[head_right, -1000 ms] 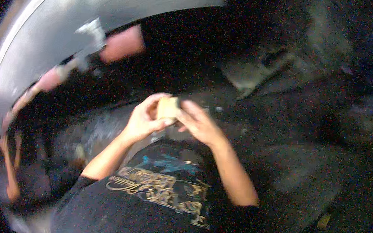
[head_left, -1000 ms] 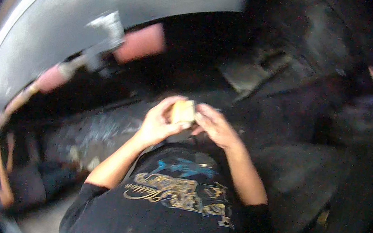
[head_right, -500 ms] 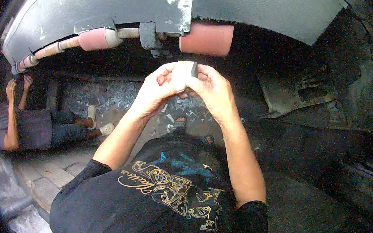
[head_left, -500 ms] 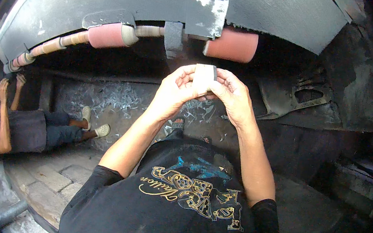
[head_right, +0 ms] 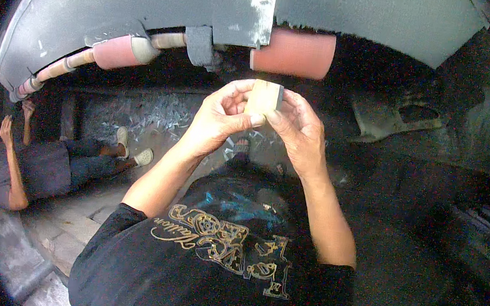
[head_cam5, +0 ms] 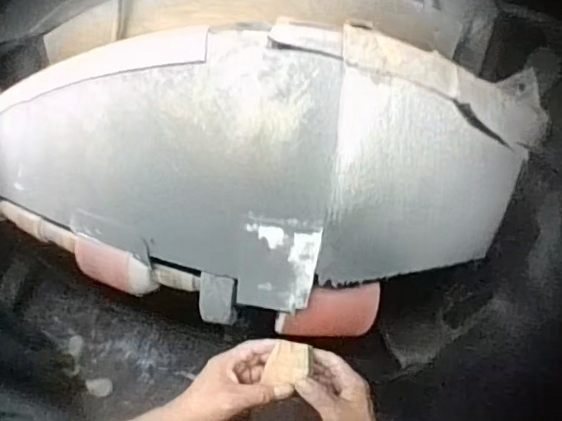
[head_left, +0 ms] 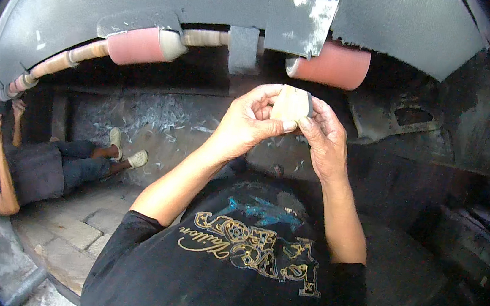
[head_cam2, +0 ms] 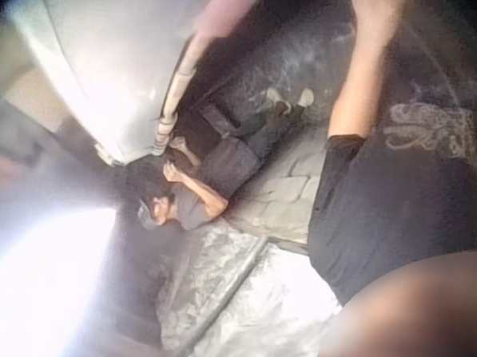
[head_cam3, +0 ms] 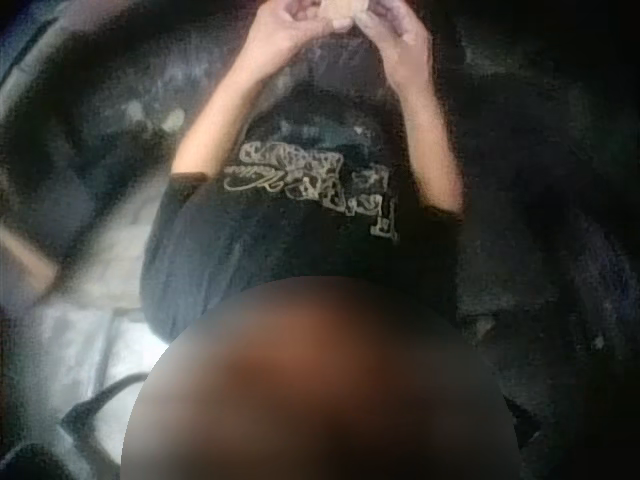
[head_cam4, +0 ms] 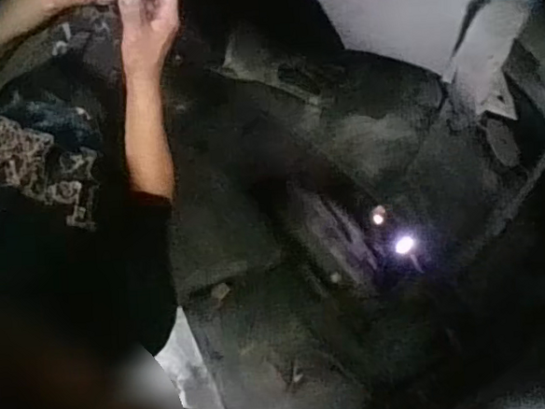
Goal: The person uses a belt sander to smooth the edges of small rectangular blocks and a larger flat sheet of dark material. They repeatedly press the items against the moving belt, rotating them to sand different sides.
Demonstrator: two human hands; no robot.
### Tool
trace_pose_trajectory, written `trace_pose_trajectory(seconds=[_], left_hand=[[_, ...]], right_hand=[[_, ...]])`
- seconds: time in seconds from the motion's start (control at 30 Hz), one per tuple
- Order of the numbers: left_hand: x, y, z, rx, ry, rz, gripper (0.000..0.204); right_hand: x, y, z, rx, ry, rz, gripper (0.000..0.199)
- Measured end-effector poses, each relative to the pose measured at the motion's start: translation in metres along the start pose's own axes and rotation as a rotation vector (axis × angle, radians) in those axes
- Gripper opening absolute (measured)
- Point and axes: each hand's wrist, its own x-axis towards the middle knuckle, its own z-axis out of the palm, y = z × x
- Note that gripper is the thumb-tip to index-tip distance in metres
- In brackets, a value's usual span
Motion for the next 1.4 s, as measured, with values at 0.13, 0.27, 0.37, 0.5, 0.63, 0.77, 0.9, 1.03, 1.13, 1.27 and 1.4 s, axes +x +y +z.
trace_pose_trajectory(seconds=[0.13, 0.27, 0.37, 0.5, 0.63, 0.77, 0.9, 1.03, 1.13, 1.27, 1.4], left_hand=[[-0.020, -0.009, -0.008, 0.016, 0.064, -0.107, 0.060], [-0.036, -0.027, -0.017, -0.030, 0.227, -0.073, 0.062], [-0.052, -0.040, -0.010, -0.029, 0.334, -0.046, 0.062], [-0.066, -0.046, 0.012, -0.028, 0.426, 0.043, 0.064], [-0.051, -0.038, 0.029, -0.058, 0.365, 0.182, 0.065], [-0.025, -0.027, 0.034, -0.026, 0.296, 0.164, 0.061], [-0.013, -0.017, 0.026, -0.004, 0.269, 0.171, 0.054], [-0.004, -0.008, 0.010, 0.018, 0.215, 0.167, 0.051], [0.005, -0.002, 0.000, 0.043, 0.219, 0.113, 0.050], [0.009, 0.000, -0.001, -0.006, 0.190, 0.152, 0.050], [0.006, 0.000, 0.003, -0.012, 0.157, 0.181, 0.052]], right_hand=[[-0.012, 0.017, -0.001, 0.039, -0.077, 0.169, 0.051], [-0.002, 0.036, -0.001, 0.082, -0.278, 0.168, 0.048], [0.007, 0.040, -0.002, 0.040, -0.371, 0.270, 0.048], [0.010, 0.029, -0.011, 0.084, -0.523, 0.243, 0.043], [0.006, 0.015, -0.018, 0.086, -0.437, 0.074, 0.050], [0.007, 0.006, -0.016, 0.078, -0.245, 0.062, 0.053], [0.013, 0.005, -0.008, 0.075, -0.205, -0.056, 0.052], [0.022, 0.008, 0.003, 0.047, -0.115, -0.034, 0.044], [0.029, 0.006, 0.011, 0.007, -0.056, -0.020, 0.045], [0.029, -0.002, 0.012, -0.193, 0.026, -0.021, 0.038], [0.022, -0.007, 0.012, -0.132, 0.015, -0.138, 0.036]])
